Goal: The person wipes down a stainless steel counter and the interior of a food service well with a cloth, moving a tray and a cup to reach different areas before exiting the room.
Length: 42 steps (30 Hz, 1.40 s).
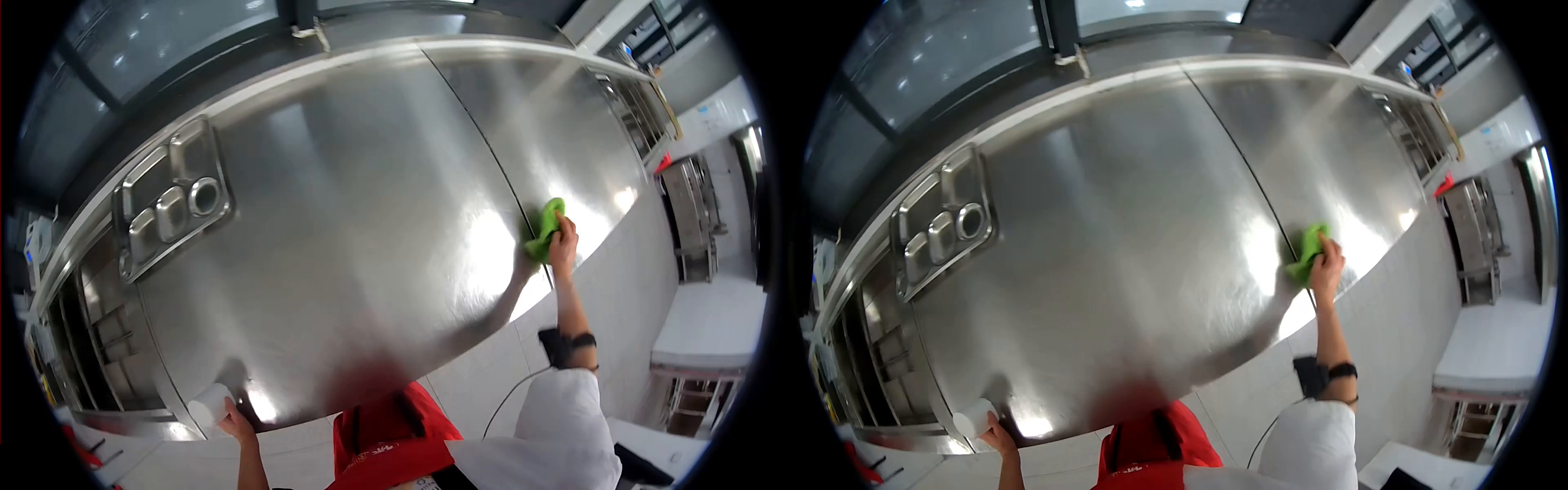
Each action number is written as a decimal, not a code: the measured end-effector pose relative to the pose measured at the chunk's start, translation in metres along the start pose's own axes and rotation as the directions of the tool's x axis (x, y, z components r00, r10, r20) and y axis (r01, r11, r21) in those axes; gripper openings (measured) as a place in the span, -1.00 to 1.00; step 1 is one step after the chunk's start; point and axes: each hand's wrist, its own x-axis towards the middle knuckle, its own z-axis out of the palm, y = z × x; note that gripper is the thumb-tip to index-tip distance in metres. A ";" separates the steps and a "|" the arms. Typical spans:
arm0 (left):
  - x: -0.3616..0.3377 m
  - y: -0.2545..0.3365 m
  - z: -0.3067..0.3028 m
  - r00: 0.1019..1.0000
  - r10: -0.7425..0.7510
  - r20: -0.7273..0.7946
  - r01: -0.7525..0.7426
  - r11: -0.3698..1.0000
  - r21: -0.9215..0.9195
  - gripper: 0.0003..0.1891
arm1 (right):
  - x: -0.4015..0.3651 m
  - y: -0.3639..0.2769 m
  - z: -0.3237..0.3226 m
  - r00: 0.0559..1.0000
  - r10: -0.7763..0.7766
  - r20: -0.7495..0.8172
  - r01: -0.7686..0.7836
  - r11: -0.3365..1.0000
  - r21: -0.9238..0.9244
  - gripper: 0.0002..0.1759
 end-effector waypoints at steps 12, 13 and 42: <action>-0.004 0.027 0.006 0.995 -0.081 0.056 0.092 0.962 -0.257 -0.63 | -0.226 -0.276 0.033 0.928 -0.298 0.223 0.275 0.953 0.130 -0.38; -0.001 0.012 0.004 0.998 -0.013 0.055 0.028 0.955 -0.294 -0.62 | -0.254 -0.311 0.028 0.891 -0.348 0.291 0.312 0.936 0.165 -0.40; -0.055 -0.214 -0.347 0.901 -0.422 -0.097 0.347 0.839 -0.419 -0.59 | -0.349 -0.491 0.086 0.846 -0.478 0.236 0.314 0.805 0.503 -0.55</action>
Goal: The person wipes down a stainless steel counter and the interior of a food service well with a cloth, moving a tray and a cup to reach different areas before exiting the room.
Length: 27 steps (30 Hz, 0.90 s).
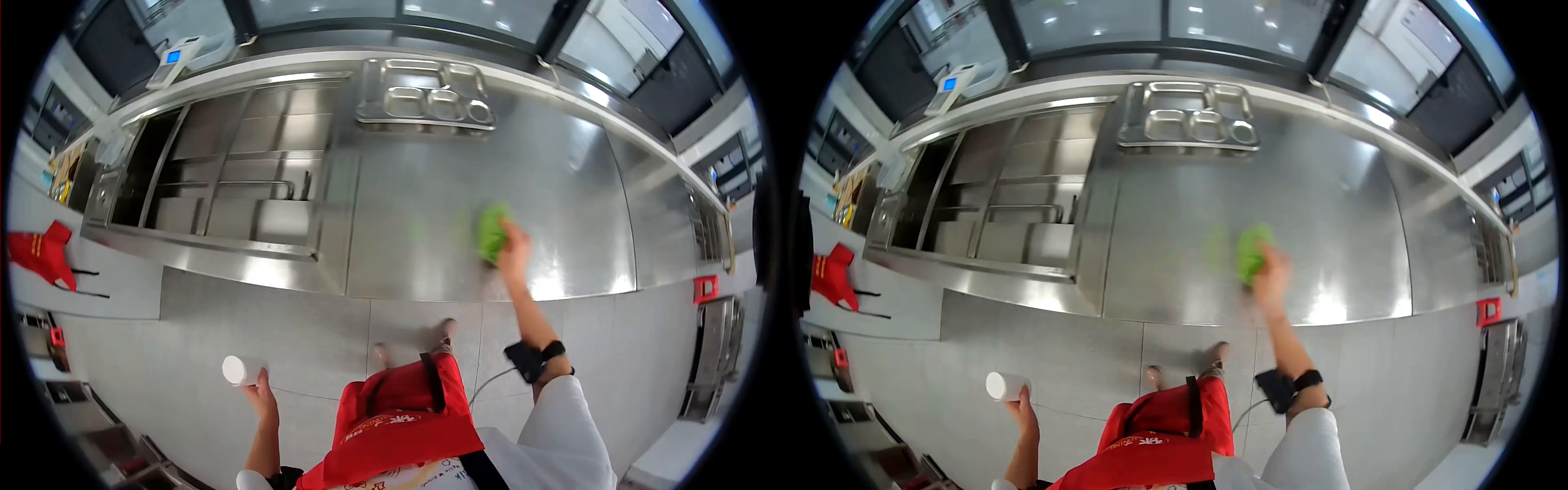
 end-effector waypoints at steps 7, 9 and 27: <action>-0.024 -0.051 -0.084 0.981 -0.034 -0.190 0.033 0.999 -0.007 -0.57 | -0.096 -0.156 0.117 0.829 -0.505 0.239 0.444 0.855 0.267 -0.51; -0.026 -0.046 -0.089 0.982 -0.036 -0.187 0.024 0.998 -0.063 -0.56 | -0.121 -0.210 0.138 0.789 -0.439 0.430 0.113 0.792 0.600 -0.45; 0.203 0.056 -0.028 0.986 0.052 -0.158 -0.058 0.998 -0.032 -0.60 | 0.232 -0.239 0.341 0.919 -0.096 0.382 0.314 0.764 -0.564 -0.35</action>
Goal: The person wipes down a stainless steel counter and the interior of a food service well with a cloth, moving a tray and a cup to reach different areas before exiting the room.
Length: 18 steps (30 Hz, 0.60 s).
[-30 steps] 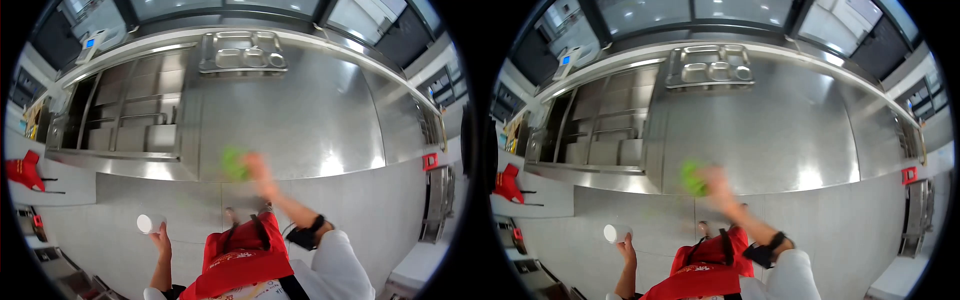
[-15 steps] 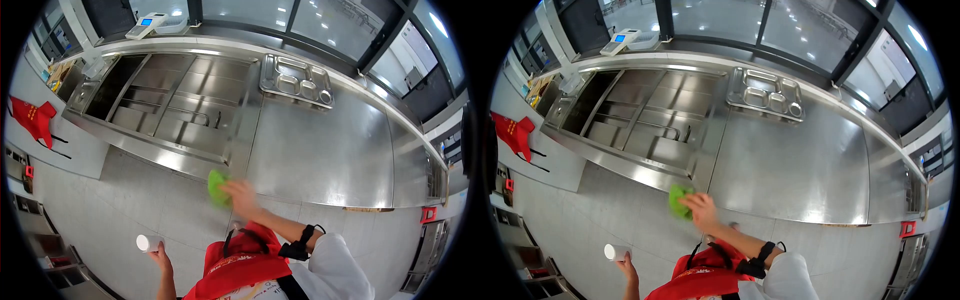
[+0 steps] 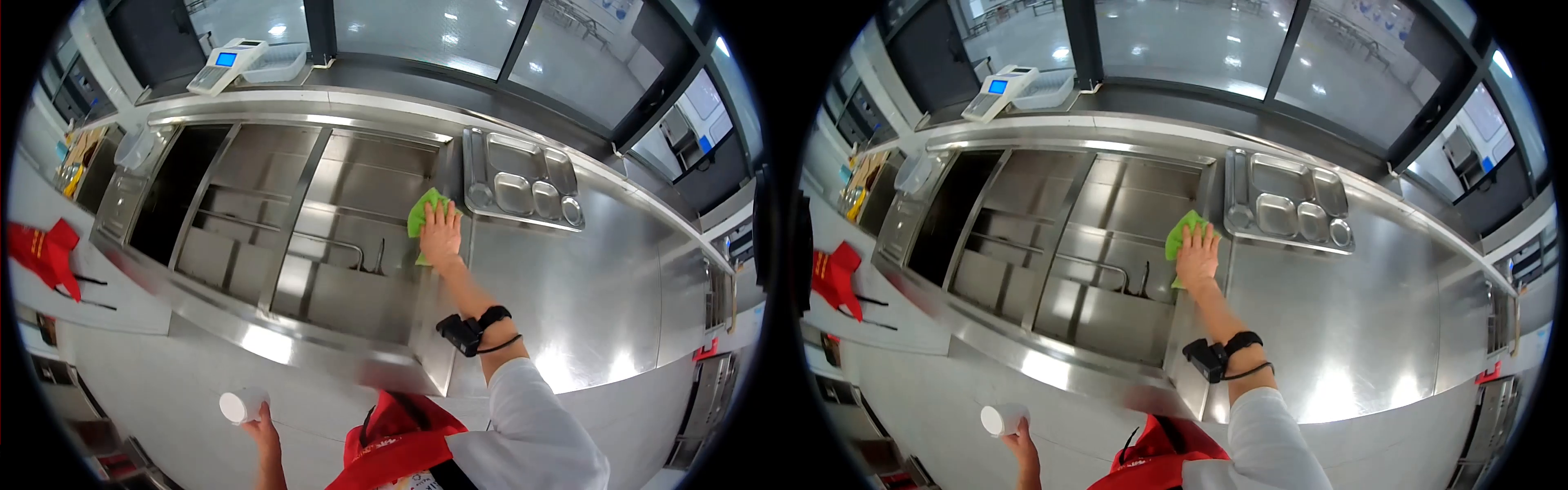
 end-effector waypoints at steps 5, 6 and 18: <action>0.063 0.016 0.016 0.995 -0.052 0.087 0.043 0.993 0.106 -0.63 | 0.112 0.011 0.024 0.990 0.125 -0.060 -0.129 0.989 -0.066 -0.35; 0.073 0.006 0.011 0.992 -0.058 0.115 0.041 0.989 0.141 -0.61 | 0.131 0.013 0.028 0.986 0.141 -0.084 -0.148 0.985 -0.084 -0.35; 0.175 0.012 0.032 0.874 0.242 0.421 -0.390 0.867 0.309 -0.44 | 0.159 0.031 0.031 0.992 0.074 -0.100 -0.079 0.995 -0.052 -0.31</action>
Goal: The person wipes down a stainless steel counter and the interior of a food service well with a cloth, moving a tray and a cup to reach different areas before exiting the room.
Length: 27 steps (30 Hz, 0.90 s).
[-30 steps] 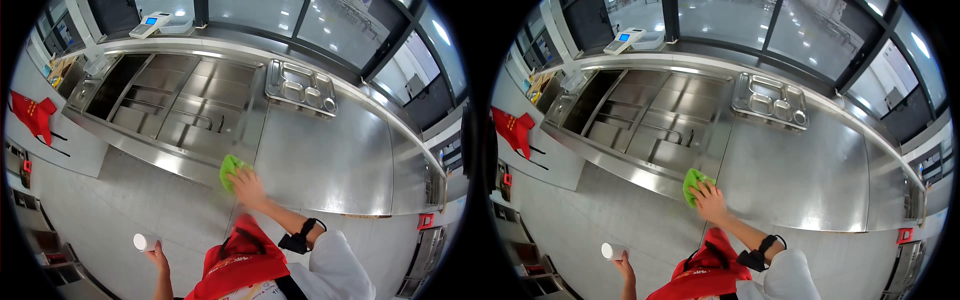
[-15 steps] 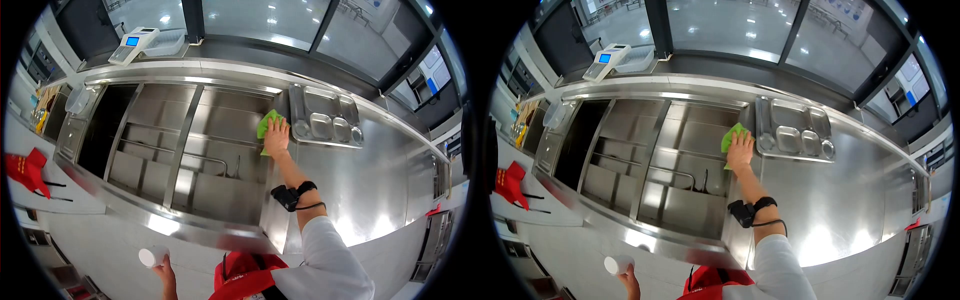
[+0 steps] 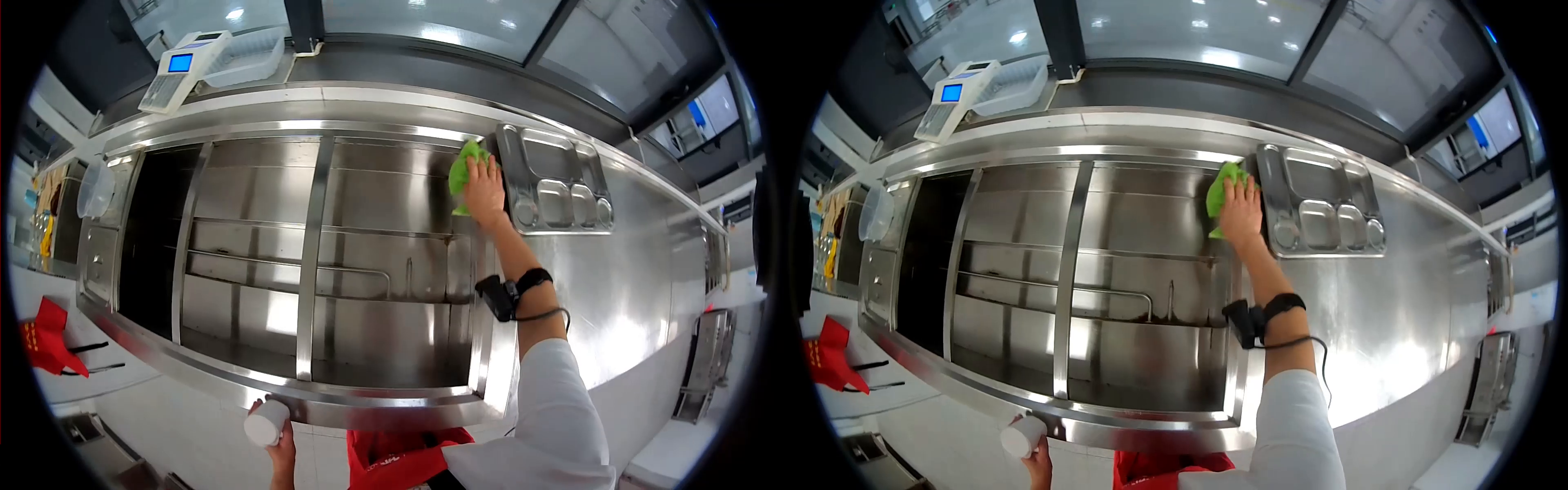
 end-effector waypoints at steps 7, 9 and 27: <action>0.046 -0.041 -0.022 0.987 -0.148 -0.057 0.125 0.948 -0.293 -0.62 | -0.178 -0.045 -0.070 0.995 0.007 0.096 -0.011 0.999 0.040 -0.33; 0.060 -0.051 -0.039 0.995 -0.084 0.053 0.097 0.940 -0.329 -0.63 | -0.237 -0.068 -0.095 0.982 0.056 0.183 -0.072 0.994 0.086 -0.33; 0.064 -0.163 -0.221 0.980 -0.179 -0.093 0.150 0.956 -0.253 -0.64 | -0.370 -0.438 -0.163 0.966 -0.244 0.082 0.165 0.832 0.530 -0.31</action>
